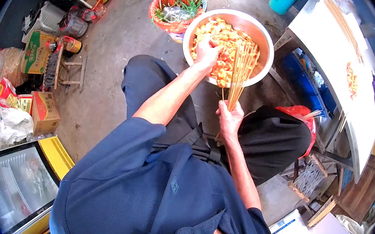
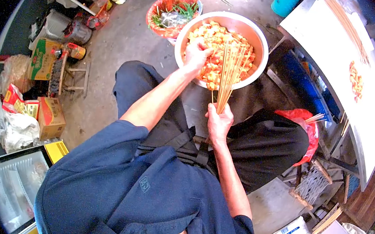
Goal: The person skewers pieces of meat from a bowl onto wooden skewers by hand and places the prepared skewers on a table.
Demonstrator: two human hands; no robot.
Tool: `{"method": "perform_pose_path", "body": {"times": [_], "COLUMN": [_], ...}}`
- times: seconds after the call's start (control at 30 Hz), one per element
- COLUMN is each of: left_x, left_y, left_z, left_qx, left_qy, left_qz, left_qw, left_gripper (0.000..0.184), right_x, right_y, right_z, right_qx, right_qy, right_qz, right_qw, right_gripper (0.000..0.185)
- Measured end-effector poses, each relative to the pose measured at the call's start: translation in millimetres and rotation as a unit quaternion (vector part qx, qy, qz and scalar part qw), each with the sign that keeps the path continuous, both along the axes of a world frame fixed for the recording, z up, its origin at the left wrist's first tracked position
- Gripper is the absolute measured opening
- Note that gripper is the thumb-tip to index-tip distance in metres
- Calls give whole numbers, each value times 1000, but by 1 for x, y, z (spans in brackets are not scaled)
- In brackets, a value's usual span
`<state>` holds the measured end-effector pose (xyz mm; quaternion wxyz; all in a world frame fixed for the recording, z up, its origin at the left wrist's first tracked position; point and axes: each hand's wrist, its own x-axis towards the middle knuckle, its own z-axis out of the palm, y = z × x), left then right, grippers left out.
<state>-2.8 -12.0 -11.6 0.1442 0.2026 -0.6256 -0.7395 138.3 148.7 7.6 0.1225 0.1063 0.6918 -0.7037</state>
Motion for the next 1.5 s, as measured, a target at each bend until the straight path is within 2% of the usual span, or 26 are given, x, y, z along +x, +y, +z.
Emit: {"method": "perform_pose_path", "body": {"times": [0.03,0.07,0.13,0.27,0.37,0.47,0.53,0.57,0.73,0.83,1.03,1.27,1.37,1.43,1.47,1.5], "left_x": [-1,-1,3,-6,-15,-13,-4,-7,-4,-12,-8,-4,7,13,13,11], "left_y": [-1,-1,2,-5,-12,-11,-3,-4,-8,-19,-17,-7,4,9,12,13], "left_z": [-2,-4,11,-15,-33,-12,5,6,23,14,15,4,23,27,12,9], "left_qx": [-97,-98,34,66,5,1,68,67,83,149,177,177,160,139,148,102], "left_qy": [7,7,0,42,43,4,6,7,-107,-109,-137,-108,-122,-151,-154,-143], "left_qz": [5,5,17,18,43,73,34,32,5,-48,-85,-110,-88,-119,-123,-101], "left_qw": [995,995,999,997,998,997,997,997,991,982,971,972,976,971,969,979], "left_gripper": [14,14,13,14,13,14,16,16,14,17,23,21,17,14,13,14], "right_x": [0,-1,-4,-4,-3,4,3,1,0,0,3,8,10,11,8,4], "right_y": [-1,1,2,1,3,2,4,5,9,10,7,7,7,5,5,5], "right_z": [1,2,18,12,6,7,8,8,-4,-11,-12,-13,-12,-10,-7,1], "right_qx": [-45,-46,-116,-142,-147,-95,-96,-76,-6,24,59,37,17,-32,-33,-43], "right_qy": [-20,-21,-139,-136,-128,-116,-115,-108,-42,-6,31,31,28,-5,-4,-40], "right_qz": [12,12,26,25,46,49,48,40,38,35,17,-4,1,-3,-3,-6], "right_qw": [999,999,983,980,980,988,988,990,998,999,998,999,999,999,999,998], "right_gripper": [9,9,12,10,10,10,10,10,9,10,10,10,10,9,9,8]}}
